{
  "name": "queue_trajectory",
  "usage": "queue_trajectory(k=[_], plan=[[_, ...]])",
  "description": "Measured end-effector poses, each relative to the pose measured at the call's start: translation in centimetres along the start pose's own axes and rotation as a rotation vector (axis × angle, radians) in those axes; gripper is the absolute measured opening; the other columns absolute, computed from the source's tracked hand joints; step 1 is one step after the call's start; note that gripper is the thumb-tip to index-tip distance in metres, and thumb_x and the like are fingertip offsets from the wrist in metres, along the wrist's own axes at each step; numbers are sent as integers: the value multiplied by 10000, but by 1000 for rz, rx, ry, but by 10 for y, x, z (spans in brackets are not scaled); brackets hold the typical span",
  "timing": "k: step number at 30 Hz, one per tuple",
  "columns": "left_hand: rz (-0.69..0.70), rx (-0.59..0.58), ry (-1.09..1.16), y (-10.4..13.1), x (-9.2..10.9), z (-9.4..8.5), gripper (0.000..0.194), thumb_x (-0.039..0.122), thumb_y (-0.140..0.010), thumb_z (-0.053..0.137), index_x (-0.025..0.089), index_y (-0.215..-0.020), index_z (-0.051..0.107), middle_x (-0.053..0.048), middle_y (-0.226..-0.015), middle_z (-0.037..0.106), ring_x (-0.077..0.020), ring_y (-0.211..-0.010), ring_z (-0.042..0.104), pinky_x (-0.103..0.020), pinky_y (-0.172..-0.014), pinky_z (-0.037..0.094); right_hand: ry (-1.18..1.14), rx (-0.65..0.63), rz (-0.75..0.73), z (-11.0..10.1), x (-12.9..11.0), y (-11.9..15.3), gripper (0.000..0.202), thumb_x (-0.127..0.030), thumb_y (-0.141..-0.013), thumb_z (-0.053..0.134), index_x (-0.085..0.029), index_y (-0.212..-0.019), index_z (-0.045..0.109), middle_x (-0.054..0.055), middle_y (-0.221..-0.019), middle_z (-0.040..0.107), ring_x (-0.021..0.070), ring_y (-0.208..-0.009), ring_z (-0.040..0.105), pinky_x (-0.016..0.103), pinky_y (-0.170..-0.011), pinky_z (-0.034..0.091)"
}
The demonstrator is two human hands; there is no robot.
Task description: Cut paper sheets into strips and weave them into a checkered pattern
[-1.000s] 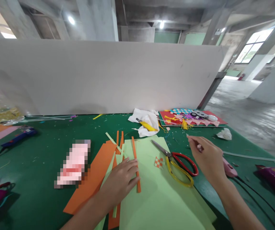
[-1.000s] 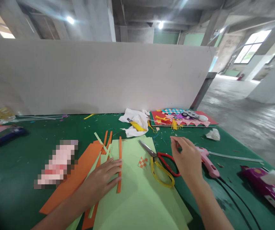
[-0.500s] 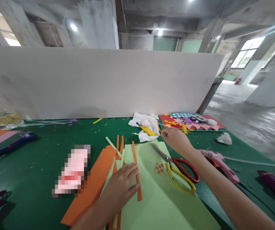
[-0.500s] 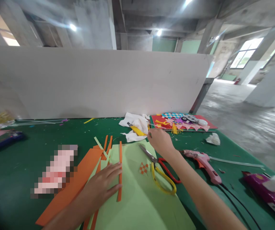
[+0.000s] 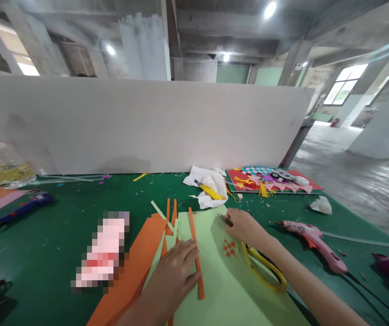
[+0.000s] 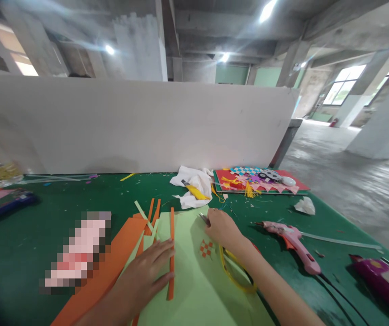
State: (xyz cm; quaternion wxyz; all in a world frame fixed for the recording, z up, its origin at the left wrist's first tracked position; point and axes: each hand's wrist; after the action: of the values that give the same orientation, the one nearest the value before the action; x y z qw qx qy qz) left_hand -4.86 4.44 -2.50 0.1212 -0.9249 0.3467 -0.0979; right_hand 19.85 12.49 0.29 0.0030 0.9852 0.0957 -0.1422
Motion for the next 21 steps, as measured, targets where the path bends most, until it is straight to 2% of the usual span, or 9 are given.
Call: queue_trajectory(k=[6, 10, 14, 16, 18, 19, 21], plan=[[-8, -43, -9, 0, -1, 0, 380, 331, -867, 600, 181, -1215, 568, -84, -1331, 577, -259, -1191, 563, -427, -990, 500, -162, 78, -32, -16, 13, -3, 110, -136, -729, 512, -183, -825, 535, 16, -737, 665, 151, -650, 604, 232, -576, 393], [-6, -2, 23, 0, -1, 0, 379, 328, -857, 604, 211, -1216, 568, -71, -1315, 592, -259, -1179, 575, -416, -985, 509, -230, 174, -67, -40, 17, -17, 120, -156, -822, 468, -177, -914, 541, 31, -799, 687, 152, -716, 641, 235, -618, 446], [17, 28, 27, 0, -1, -1, 397, 305, -841, 620, 205, -1221, 566, -80, -1304, 600, -267, -1162, 587, -406, -957, 532, -211, 235, -116, -65, 14, -56, 117, -185, -863, 510, -171, -969, 556, 42, -901, 687, 149, -817, 641, 236, -708, 472], [27, 38, 22, 2, -2, 0, 408, 306, -843, 618, 191, -1230, 555, -91, -1307, 596, -274, -1160, 588, -410, -938, 543, -168, 253, -101, -71, 11, -83, 121, -192, -876, 534, -156, -982, 580, 62, -911, 676, 169, -864, 631, 274, -761, 478], [30, 56, 29, 3, -2, 2, 421, 296, -844, 613, 192, -1245, 537, -97, -1311, 592, -278, -1164, 584, -414, -934, 543, -127, 248, -73, -67, 8, -110, 193, -264, -916, 532, -141, -1054, 587, 74, -986, 651, 182, -902, 619, 342, -799, 498], [31, 64, 35, 4, -2, 3, 426, 296, -843, 614, 195, -1248, 532, -98, -1313, 591, -278, -1166, 582, -414, -938, 540, -107, 236, -60, -62, 7, -121, 260, -323, -917, 550, -145, -1105, 579, 67, -1064, 622, 184, -917, 615, 383, -798, 514], [33, 69, 41, 5, -2, 3, 427, 298, -842, 616, 197, -1246, 527, -98, -1311, 591, -275, -1168, 581, -407, -951, 531, -74, 202, -43, -48, 6, -138, 312, -340, -915, 558, -155, -1167, 561, 80, -1149, 591, 198, -963, 606, 404, -812, 520]])
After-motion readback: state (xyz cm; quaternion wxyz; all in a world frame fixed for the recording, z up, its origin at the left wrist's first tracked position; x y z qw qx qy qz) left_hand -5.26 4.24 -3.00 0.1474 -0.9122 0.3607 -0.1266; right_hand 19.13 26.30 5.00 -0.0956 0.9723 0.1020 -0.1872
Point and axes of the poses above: each hand's wrist, its own y-axis away from the middle knuckle, its own z-axis out of the palm, x = y × z
